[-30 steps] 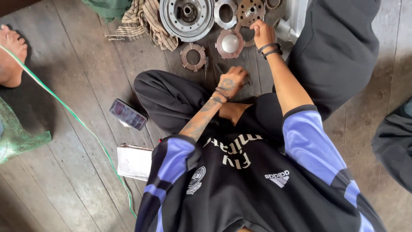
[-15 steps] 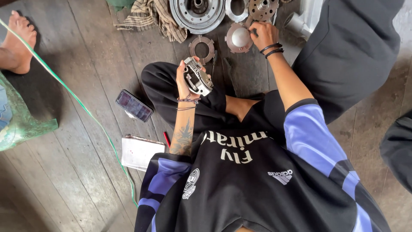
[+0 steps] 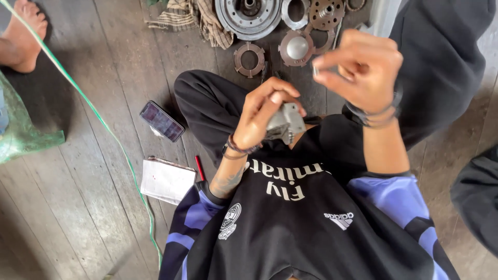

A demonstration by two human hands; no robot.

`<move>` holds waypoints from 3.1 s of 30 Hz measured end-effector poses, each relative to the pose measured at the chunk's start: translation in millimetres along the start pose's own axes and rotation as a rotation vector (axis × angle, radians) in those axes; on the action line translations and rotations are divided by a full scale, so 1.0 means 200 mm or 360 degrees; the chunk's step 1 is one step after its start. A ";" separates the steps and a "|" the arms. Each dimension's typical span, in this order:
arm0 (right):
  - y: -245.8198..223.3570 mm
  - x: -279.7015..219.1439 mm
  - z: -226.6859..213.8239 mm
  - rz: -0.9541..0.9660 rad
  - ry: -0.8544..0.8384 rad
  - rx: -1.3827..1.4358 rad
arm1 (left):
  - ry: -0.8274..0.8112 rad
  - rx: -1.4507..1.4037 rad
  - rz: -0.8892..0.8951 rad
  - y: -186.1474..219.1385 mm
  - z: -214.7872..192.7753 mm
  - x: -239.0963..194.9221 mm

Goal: Assembling a carburetor component by carefully inserting a small metal pin into a housing while sitting on the floor.

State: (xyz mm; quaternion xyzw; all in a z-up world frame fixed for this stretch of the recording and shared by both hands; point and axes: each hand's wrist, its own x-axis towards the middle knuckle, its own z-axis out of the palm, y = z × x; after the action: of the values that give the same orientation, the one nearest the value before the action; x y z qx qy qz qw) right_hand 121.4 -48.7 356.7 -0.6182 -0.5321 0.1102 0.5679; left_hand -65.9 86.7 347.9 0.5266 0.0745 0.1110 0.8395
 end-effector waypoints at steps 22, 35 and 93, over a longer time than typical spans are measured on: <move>-0.21 0.05 -0.19 -0.0123 -0.0301 0.0102 | -0.0048 0.0504 0.0170 0.22 0.29 0.08; -0.13 0.02 -0.14 0.0686 0.0099 0.0941 | 0.0112 0.0442 0.0112 0.20 0.24 0.05; -0.21 0.09 -0.17 -0.0263 -0.0710 0.0237 | -0.0011 0.0334 0.0021 0.16 0.25 0.01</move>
State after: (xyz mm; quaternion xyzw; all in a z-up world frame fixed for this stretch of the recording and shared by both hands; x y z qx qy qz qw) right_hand 131.9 -63.5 410.4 -0.4895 -0.6834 0.2361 0.4875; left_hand -55.5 57.5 398.5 0.6125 0.0794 0.1063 0.7792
